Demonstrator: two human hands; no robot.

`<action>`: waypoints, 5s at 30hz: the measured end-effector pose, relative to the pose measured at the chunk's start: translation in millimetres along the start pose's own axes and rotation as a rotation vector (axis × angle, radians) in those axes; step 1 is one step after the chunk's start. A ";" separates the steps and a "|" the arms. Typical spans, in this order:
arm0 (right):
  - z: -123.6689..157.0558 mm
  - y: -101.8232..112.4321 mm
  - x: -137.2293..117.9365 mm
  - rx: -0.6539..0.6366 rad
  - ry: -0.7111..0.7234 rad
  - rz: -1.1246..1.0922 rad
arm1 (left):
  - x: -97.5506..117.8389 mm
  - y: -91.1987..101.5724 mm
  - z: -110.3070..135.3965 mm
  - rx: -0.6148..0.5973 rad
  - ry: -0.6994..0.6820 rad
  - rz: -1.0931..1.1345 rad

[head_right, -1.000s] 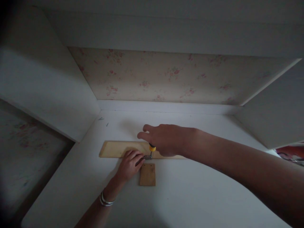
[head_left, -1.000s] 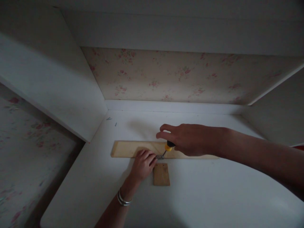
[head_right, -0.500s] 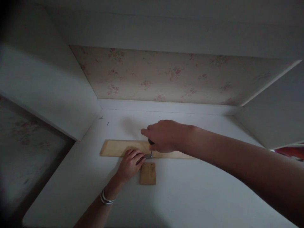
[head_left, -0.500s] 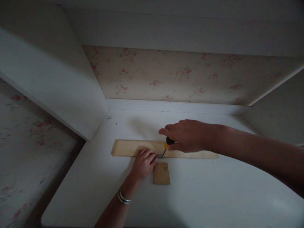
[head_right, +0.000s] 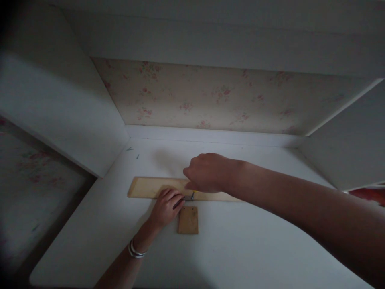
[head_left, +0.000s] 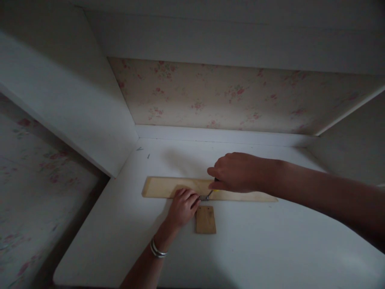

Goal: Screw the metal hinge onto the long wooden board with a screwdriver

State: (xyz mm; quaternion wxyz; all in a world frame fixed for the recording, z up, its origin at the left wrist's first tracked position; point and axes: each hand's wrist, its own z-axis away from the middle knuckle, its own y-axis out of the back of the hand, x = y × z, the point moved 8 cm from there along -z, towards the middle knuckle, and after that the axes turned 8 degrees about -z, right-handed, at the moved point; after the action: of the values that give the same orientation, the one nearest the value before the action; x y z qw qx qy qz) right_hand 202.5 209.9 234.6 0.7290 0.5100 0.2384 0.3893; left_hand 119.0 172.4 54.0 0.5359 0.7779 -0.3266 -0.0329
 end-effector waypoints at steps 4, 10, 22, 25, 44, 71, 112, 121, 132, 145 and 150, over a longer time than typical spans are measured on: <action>2.7 3.2 -0.1 0.024 0.021 -0.044 | -0.4 -0.2 -0.6 -0.003 -0.003 0.000; 3.1 0.5 -2.4 0.022 0.040 0.027 | 0.0 -1.3 -0.1 -0.012 -0.014 -0.002; 2.5 1.5 13.4 -0.021 -0.126 -0.047 | -1.7 -3.5 1.1 -0.019 -0.011 -0.003; 0.7 0.3 5.9 -0.034 -0.007 -0.094 | -1.7 -3.9 1.1 -0.017 -0.008 0.003; 4.6 -2.3 10.0 -0.086 -0.224 -0.037 | 2.4 -0.8 6.6 -0.004 -0.031 -0.022; 15.8 0.0 -1.8 0.002 -0.198 -0.085 | 3.6 5.6 6.2 0.038 -0.040 0.003; 18.0 -4.8 0.4 0.104 -0.055 -0.045 | 0.0 -2.6 0.1 0.013 0.000 0.004; 20.5 -6.2 -2.7 0.103 0.026 -0.113 | -0.5 -7.2 -2.7 -0.007 0.012 -0.020; 20.0 -7.7 13.2 0.162 -0.015 -0.144 | 1.6 -5.0 -4.8 -0.004 0.004 -0.024; 16.3 -8.7 -0.4 0.077 0.057 -0.150 | 1.9 -1.1 -3.7 0.017 0.010 -0.003; 15.6 -7.2 6.4 0.101 -0.058 -0.119 | 1.3 -0.8 -3.1 0.015 0.014 -0.004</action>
State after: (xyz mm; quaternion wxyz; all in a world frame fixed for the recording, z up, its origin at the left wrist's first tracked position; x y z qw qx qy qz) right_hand 220.2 205.1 233.9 0.7308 0.5423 0.2664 0.3178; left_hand 121.6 174.4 55.1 0.5324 0.7827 -0.3215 -0.0260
